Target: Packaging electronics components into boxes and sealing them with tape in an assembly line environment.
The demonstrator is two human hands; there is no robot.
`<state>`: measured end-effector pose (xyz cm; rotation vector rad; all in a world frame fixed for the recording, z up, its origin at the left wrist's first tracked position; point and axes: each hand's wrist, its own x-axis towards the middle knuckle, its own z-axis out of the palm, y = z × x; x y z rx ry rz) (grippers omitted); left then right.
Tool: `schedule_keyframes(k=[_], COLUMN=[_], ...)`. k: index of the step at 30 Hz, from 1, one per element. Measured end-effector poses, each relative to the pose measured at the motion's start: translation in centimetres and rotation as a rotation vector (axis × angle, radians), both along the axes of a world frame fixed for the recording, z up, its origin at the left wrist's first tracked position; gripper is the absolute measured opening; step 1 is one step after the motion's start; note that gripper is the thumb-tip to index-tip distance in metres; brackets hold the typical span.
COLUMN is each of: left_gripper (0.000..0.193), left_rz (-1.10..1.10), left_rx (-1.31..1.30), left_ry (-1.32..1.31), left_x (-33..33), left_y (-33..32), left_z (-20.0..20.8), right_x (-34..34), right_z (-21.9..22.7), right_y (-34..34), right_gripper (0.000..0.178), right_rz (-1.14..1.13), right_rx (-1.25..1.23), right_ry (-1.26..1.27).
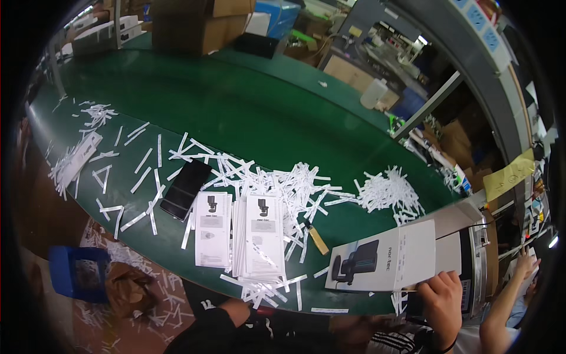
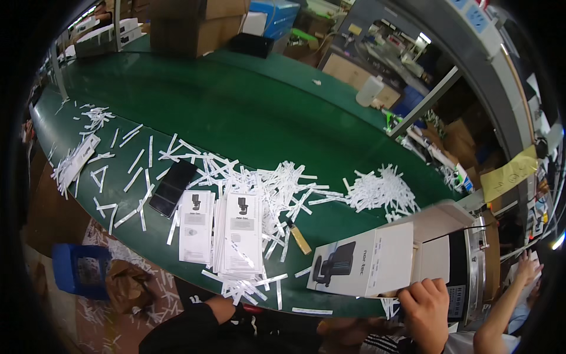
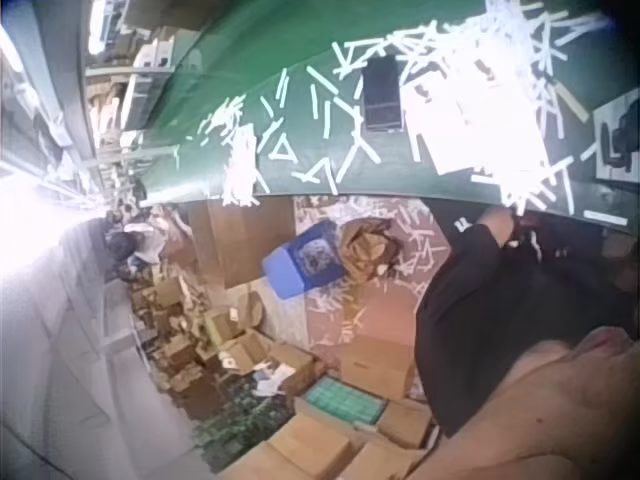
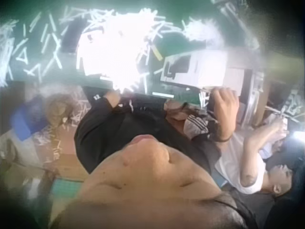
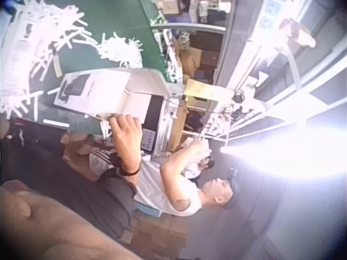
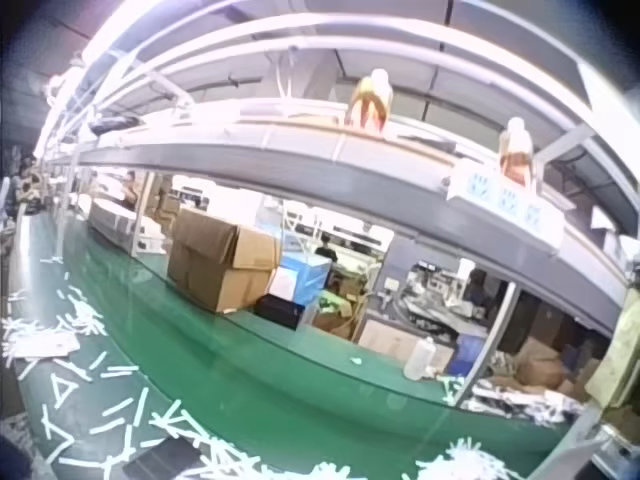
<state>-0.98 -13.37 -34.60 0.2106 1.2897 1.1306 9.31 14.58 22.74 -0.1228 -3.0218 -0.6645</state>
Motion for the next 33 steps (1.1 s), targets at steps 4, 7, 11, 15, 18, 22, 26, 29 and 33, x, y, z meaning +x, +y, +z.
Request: schedule_keyframes(k=[4, 7, 11, 15, 18, 22, 26, 29, 33], left_gripper=[0.040, 0.039, 0.037, 0.038, 0.031, 0.022, 0.022, 0.037, 0.042], left_rz=[0.031, -0.025, -0.982, -0.613, -0.495, -0.066, 0.627, 0.869, 0.799], left_rx=[0.102, 0.166, -0.082, 0.282, 0.462, 0.481, 0.046, -0.209, -0.381], left_ry=[0.040, 0.120, 0.866, 1.061, 0.974, 1.082, 1.676, 1.856, 1.984], left_x=[1.8, -0.9, -2.9, -2.4, -2.6, -4.2, -10.2, -17.1, -23.8], left_y=[-1.2, 1.3, 4.8, 2.1, 0.4, -5.1, -9.5, -11.8, -10.4], left_z=[-1.9, -1.0, 14.1, 26.7, 32.8, 38.3, 38.8, 37.9, 35.4], right_x=[1.5, 1.8, 1.2, -1.3, -7.3, -15.8, -17.3, -17.2, -17.3], right_z=[-0.7, -1.3, -3.8, -8.4, -13.7, -21.2, -26.0, -26.2, -26.3], right_y=[-2.5, -4.3, -4.8, -8.3, -9.8, -7.3, -5.3, -6.8, -6.3], right_gripper=[0.039, 0.047, 0.035, 0.024, 0.041, 0.031, 0.018, 0.018, 0.018], right_rz=[-0.180, -0.131, 0.059, 0.494, 0.175, -0.131, -0.433, -0.415, -0.474], right_rx=[-0.104, -0.215, -0.325, -0.656, -0.663, -0.427, -0.285, -0.228, -0.239], right_ry=[0.100, 0.235, 0.563, 0.661, 0.489, 0.485, 0.203, 0.229, 0.203])
